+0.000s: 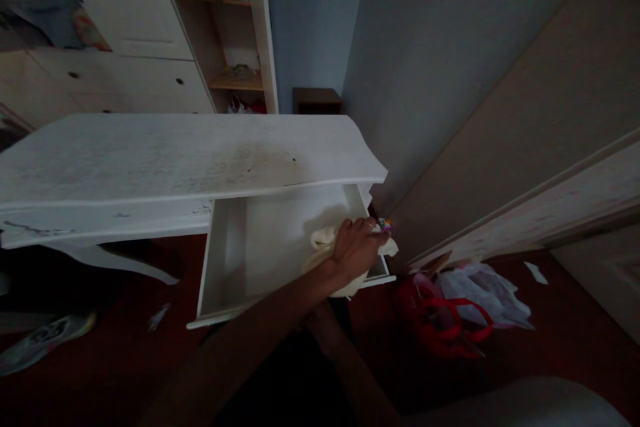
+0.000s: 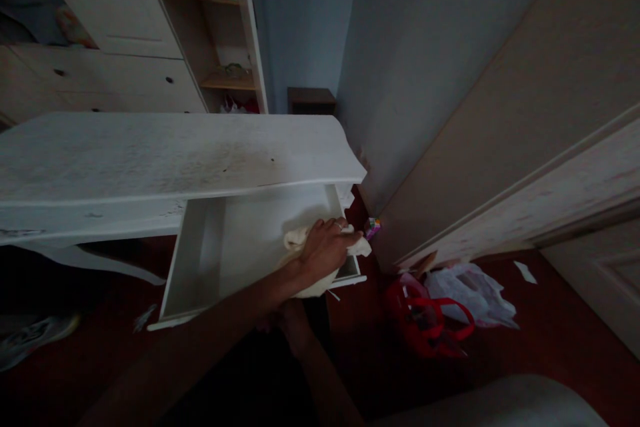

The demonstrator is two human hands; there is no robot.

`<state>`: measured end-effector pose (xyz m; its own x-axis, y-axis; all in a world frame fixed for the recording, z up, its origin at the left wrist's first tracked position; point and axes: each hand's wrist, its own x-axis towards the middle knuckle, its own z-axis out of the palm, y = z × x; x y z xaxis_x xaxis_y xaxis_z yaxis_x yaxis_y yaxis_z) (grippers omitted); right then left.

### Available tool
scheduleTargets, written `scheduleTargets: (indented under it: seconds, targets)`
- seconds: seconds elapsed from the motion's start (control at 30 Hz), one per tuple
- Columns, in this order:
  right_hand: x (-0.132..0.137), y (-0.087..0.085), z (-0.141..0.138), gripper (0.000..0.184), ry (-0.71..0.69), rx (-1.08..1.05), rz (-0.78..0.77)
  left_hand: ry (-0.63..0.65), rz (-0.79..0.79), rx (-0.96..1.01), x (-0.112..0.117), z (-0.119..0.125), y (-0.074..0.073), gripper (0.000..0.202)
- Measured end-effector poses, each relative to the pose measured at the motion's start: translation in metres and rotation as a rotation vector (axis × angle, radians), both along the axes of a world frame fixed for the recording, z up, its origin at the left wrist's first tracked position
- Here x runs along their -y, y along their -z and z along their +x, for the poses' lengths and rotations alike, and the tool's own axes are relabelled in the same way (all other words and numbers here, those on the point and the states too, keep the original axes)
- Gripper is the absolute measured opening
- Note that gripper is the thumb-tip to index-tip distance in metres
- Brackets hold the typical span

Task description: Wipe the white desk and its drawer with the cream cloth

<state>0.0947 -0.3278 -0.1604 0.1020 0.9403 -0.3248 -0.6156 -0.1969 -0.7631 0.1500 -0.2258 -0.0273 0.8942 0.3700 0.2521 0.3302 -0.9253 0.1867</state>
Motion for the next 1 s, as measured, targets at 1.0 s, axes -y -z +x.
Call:
scheduleTargets:
  seconds: [1.0]
  targets:
    - [0.0, -0.006, -0.002, 0.041, 0.023, -0.054, -0.031, -0.517, -0.02, -0.164, -0.068, 0.002, 0.025, 0.039]
